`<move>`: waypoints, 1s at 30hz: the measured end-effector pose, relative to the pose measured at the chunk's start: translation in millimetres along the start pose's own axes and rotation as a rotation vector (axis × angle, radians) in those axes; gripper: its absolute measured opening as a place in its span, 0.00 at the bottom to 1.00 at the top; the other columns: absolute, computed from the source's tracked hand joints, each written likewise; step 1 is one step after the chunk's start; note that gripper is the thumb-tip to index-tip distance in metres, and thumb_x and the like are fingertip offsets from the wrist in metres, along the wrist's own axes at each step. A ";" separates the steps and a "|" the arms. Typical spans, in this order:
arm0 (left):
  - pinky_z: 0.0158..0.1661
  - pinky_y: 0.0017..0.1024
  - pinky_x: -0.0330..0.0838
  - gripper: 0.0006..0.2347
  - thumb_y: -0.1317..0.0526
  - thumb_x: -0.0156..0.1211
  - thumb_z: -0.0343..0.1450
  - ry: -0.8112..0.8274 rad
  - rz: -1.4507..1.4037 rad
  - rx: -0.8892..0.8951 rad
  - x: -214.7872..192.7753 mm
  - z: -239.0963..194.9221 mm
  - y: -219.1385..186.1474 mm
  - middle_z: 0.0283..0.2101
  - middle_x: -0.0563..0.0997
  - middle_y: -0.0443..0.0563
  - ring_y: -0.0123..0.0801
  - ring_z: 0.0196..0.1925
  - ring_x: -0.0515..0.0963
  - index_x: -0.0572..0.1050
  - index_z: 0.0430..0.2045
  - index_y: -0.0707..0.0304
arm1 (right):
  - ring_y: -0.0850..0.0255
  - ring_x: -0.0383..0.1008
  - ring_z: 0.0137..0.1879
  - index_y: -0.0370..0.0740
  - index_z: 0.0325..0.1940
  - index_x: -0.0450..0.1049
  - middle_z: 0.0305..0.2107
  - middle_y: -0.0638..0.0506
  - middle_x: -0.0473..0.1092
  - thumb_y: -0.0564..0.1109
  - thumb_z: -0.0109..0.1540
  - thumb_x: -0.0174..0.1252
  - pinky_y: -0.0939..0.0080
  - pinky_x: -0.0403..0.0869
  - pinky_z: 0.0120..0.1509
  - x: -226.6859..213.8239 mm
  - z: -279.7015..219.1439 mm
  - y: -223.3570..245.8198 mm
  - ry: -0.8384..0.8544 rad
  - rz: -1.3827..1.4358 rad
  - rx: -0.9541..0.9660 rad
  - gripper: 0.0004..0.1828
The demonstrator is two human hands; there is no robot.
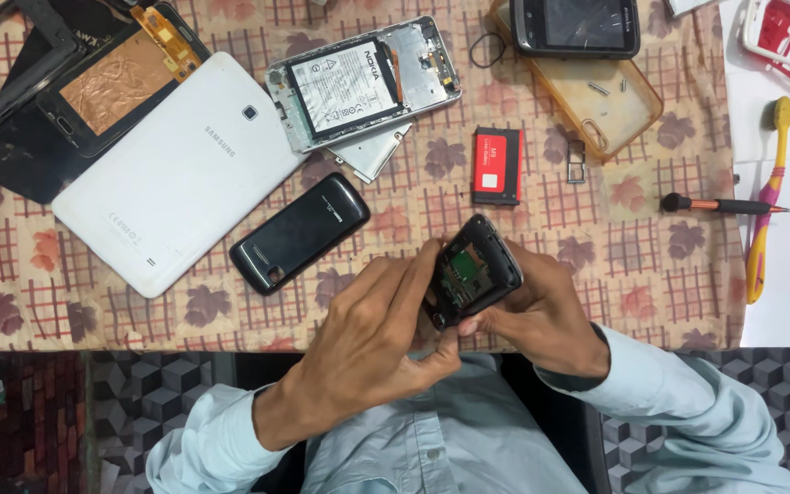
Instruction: The person assembles a small mobile phone by inserting a red battery into the chassis, then attaching the keypad and back cover. The person repeatedly removes and reattaches the keypad and back cover during the process.
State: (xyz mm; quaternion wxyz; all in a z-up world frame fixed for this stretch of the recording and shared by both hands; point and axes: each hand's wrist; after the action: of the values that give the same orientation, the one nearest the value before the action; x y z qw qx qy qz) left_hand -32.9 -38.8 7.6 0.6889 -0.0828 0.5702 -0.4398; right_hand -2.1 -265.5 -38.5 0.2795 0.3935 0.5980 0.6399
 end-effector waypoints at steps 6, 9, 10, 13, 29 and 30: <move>0.37 0.39 0.77 0.32 0.57 0.63 0.69 -0.021 0.047 0.003 9.5 -3.2 -0.5 0.33 0.76 0.66 0.46 0.34 0.76 0.63 0.59 0.94 | 0.66 0.74 0.58 0.29 0.72 0.62 0.55 0.48 0.71 0.35 0.60 0.67 0.64 0.77 0.60 3.1 0.5 -2.3 0.019 0.026 0.005 0.37; 0.39 0.37 0.77 0.31 0.55 0.62 0.70 -0.055 0.117 0.055 12.1 -4.6 1.2 0.36 0.77 0.68 0.46 0.35 0.77 0.64 0.58 0.94 | 0.65 0.75 0.56 0.29 0.73 0.62 0.55 0.47 0.71 0.36 0.62 0.67 0.63 0.78 0.60 3.1 0.8 0.4 0.038 -0.008 -0.010 0.37; 0.38 0.37 0.77 0.31 0.55 0.62 0.69 -0.051 0.120 0.062 11.7 -5.0 1.8 0.34 0.76 0.68 0.46 0.34 0.77 0.65 0.57 0.94 | 0.65 0.76 0.55 0.28 0.73 0.62 0.55 0.46 0.72 0.36 0.62 0.66 0.63 0.78 0.60 3.2 2.1 1.6 0.049 -0.026 -0.026 0.36; 0.36 0.37 0.77 0.31 0.55 0.63 0.67 -0.048 0.124 0.073 10.8 -7.5 3.4 0.31 0.75 0.67 0.45 0.32 0.76 0.67 0.53 0.95 | 0.64 0.74 0.59 0.26 0.70 0.65 0.58 0.45 0.69 0.37 0.61 0.68 0.64 0.77 0.60 5.4 2.9 3.3 0.033 -0.193 -0.128 0.35; 0.31 0.37 0.75 0.28 0.55 0.68 0.69 -0.144 0.023 0.082 11.3 -7.0 6.7 0.29 0.75 0.64 0.44 0.30 0.76 0.70 0.48 0.92 | 0.60 0.74 0.59 0.26 0.58 0.73 0.57 0.43 0.69 0.45 0.63 0.68 0.59 0.78 0.60 2.6 3.4 0.4 0.086 -0.094 -0.139 0.25; 0.31 0.38 0.75 0.27 0.55 0.68 0.68 -0.149 0.030 0.076 10.6 -6.7 6.1 0.29 0.75 0.64 0.45 0.30 0.76 0.71 0.47 0.91 | 0.60 0.74 0.58 0.27 0.56 0.74 0.56 0.43 0.70 0.45 0.63 0.68 0.60 0.77 0.58 2.7 4.0 0.3 0.082 -0.104 -0.155 0.23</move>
State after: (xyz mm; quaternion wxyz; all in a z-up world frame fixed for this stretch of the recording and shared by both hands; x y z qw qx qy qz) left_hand -35.9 -40.0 -6.0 0.7386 -0.0805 0.5014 -0.4433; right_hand -0.3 -261.1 -37.8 0.3173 0.3127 0.5773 0.6843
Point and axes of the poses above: each hand's wrist, its own z-axis towards the middle knuckle, its own x-axis out of the palm, y = z × x
